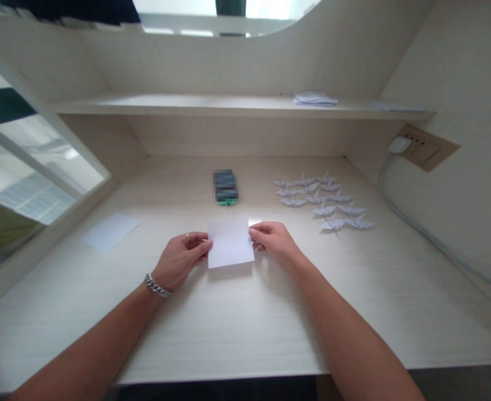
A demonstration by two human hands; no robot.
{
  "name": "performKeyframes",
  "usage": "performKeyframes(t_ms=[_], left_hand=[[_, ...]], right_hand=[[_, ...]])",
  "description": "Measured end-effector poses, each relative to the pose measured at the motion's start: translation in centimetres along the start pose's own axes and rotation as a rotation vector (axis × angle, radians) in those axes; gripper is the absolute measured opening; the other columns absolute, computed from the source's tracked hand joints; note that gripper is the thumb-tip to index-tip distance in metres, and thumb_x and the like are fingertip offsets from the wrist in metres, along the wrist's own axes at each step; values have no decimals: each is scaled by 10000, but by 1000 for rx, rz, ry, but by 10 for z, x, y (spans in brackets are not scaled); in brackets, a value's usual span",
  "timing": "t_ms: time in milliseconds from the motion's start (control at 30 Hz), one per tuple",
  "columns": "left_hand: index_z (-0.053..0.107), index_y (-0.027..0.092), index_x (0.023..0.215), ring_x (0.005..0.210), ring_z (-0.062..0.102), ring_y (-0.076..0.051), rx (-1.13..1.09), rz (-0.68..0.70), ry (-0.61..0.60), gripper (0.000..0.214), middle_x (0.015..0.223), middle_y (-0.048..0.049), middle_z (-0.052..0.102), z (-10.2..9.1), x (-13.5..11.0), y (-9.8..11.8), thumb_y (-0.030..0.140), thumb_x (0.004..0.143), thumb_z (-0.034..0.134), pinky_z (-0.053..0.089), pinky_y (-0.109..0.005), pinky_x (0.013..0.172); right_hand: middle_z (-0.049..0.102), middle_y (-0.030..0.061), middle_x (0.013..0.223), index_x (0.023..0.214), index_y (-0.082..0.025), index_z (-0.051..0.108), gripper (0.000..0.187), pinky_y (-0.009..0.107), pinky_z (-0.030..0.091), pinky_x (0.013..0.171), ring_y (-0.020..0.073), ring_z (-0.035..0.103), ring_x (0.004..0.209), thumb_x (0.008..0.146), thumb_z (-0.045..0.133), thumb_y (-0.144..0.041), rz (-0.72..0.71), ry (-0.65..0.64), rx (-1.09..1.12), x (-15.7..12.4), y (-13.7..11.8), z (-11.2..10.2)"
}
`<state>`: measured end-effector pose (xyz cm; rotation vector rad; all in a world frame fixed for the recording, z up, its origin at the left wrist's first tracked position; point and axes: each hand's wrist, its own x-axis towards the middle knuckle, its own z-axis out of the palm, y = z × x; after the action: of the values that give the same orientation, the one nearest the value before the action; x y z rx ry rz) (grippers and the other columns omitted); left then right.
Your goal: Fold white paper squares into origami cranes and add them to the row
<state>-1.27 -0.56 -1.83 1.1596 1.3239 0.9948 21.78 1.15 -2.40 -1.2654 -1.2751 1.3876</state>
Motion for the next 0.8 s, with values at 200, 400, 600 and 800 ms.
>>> performKeyframes(t_ms=[200,400,600,800], left_hand=[[664,124,916,622,624,-131,32,36,35,296,701,-26,683,-8,2,3,325,707,722,508,-258,609],[665,164,1000,713,645,-167,416,327,219,285,840,-48,696,-22,1,1,296,750,700,535,-316,686],[679,236,1104,993,593,-215,716,797,93,407,1129,-84,655,-6,-6,-5,52,747,614,521,-369,861],[743,243,962,873,590,-213,788,813,-197,300,991,-46,749,1,-1,-14,47,794,590,535,-363,799]], right_hand=[[653,16,679,820,-132,708,244,235,420,548,108,554,572,654,750,-306,1,1,29,-1,2,-2],[650,23,679,839,-120,708,287,239,434,546,115,556,577,637,767,-315,21,26,40,1,2,-3],[663,20,689,831,-123,699,277,246,455,574,114,569,586,637,763,-310,55,36,67,2,5,-2],[665,26,668,987,-127,684,326,259,461,572,139,588,579,695,707,-271,12,106,-229,-3,2,-7]])
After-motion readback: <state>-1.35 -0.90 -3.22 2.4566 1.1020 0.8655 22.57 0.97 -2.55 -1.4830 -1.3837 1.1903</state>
